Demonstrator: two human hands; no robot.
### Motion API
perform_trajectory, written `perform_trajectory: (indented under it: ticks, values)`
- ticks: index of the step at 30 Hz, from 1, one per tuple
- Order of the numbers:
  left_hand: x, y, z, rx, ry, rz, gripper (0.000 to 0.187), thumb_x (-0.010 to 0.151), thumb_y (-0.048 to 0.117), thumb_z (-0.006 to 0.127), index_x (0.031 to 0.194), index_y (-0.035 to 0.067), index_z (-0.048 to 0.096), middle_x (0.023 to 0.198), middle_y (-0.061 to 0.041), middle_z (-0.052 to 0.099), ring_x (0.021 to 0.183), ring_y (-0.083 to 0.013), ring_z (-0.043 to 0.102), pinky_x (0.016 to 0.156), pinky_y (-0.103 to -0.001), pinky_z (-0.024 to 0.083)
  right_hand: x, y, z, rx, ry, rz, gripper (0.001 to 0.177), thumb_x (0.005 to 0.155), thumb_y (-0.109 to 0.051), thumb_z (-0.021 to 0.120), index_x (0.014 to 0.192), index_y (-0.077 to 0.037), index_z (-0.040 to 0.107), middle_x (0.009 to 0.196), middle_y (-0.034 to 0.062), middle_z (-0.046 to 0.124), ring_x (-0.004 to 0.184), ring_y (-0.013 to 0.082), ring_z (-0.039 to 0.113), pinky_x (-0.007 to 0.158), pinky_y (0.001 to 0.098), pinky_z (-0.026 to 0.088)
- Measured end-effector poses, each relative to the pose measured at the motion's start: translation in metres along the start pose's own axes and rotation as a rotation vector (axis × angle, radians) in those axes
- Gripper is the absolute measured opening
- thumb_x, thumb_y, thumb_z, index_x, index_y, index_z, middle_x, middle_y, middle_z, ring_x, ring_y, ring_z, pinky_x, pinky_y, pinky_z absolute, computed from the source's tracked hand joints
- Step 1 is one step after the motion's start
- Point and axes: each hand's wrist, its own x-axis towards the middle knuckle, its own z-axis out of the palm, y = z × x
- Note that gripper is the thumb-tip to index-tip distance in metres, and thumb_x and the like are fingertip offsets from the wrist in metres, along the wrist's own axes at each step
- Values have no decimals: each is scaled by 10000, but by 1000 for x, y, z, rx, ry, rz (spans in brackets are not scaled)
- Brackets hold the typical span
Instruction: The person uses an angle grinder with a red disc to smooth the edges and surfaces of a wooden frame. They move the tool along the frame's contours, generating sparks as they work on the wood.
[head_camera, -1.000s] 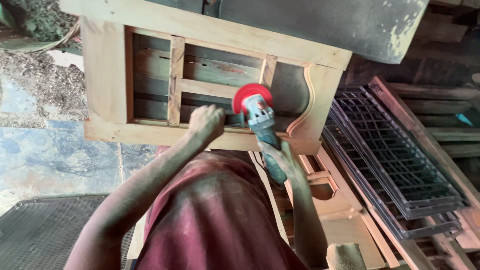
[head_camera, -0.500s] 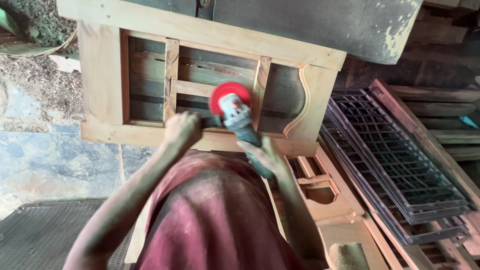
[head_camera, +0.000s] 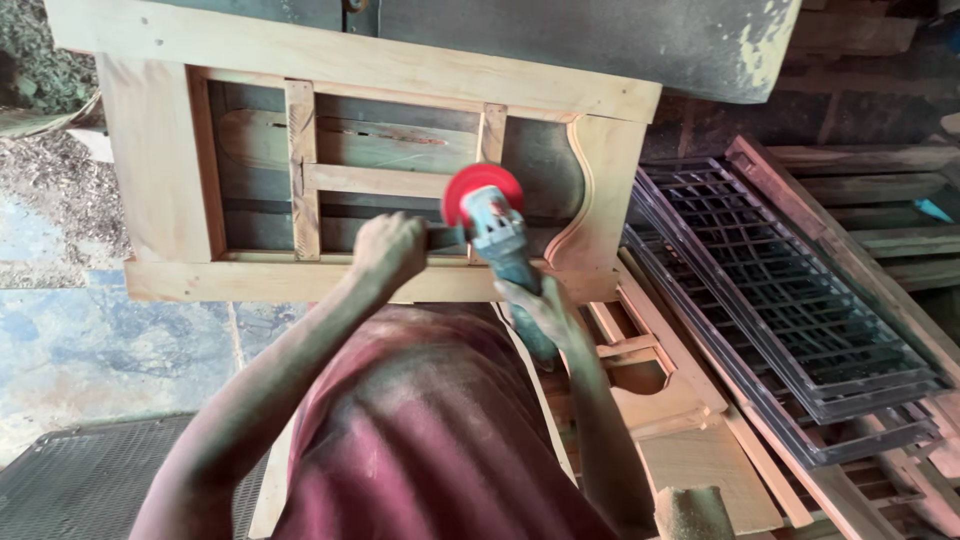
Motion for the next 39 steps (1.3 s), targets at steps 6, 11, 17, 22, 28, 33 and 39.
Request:
perform_trajectory:
  ticks: [6,11,17,22,28,33,39]
  values:
    - [18,44,-4,-53,-73,34,123,871,137,561,862,80,670,785,-156,729,748,-346,739,636,-467,588,-14,24,-18,122,73,-18,342,891,-320,767,1034,-15,706,788,14,670,653,102,630,574,282,510]
    - [26,27,-12,40,-23,-5,112,902,145,578,898,58,648,786,-150,727,742,-341,741,618,-459,589,4,21,-11,128,95,-10,359,865,-337,776,1008,-18,692,721,46,656,583,131,632,536,301,514]
    - [64,8,-8,166,82,81,125,859,175,615,915,72,657,833,-136,731,822,-320,727,640,-457,571,25,6,-11,306,63,114,386,878,-359,767,962,3,660,686,97,641,516,184,620,478,337,506]
    - [47,23,-5,225,137,108,195,834,218,588,944,92,689,826,-128,739,756,-327,719,624,-481,564,0,13,-4,356,90,30,329,820,-296,790,1010,-45,697,725,75,658,532,168,626,476,322,512]
    - [77,9,-15,203,-30,58,179,892,186,573,910,54,692,799,-169,737,739,-339,741,636,-464,589,25,6,-11,300,56,46,434,845,-434,762,865,-12,663,629,81,648,477,189,633,449,335,524]
    - [86,10,-30,219,-36,120,165,808,184,606,807,76,729,809,-178,722,713,-355,734,625,-481,588,24,8,-12,406,75,43,543,893,-571,705,853,-31,657,612,74,627,472,172,618,445,311,503]
    - [78,19,-37,204,-150,138,169,830,181,606,814,91,749,825,-190,744,770,-366,753,679,-472,604,17,34,8,503,115,-22,542,906,-587,686,893,-47,649,603,73,620,452,173,604,412,313,476]
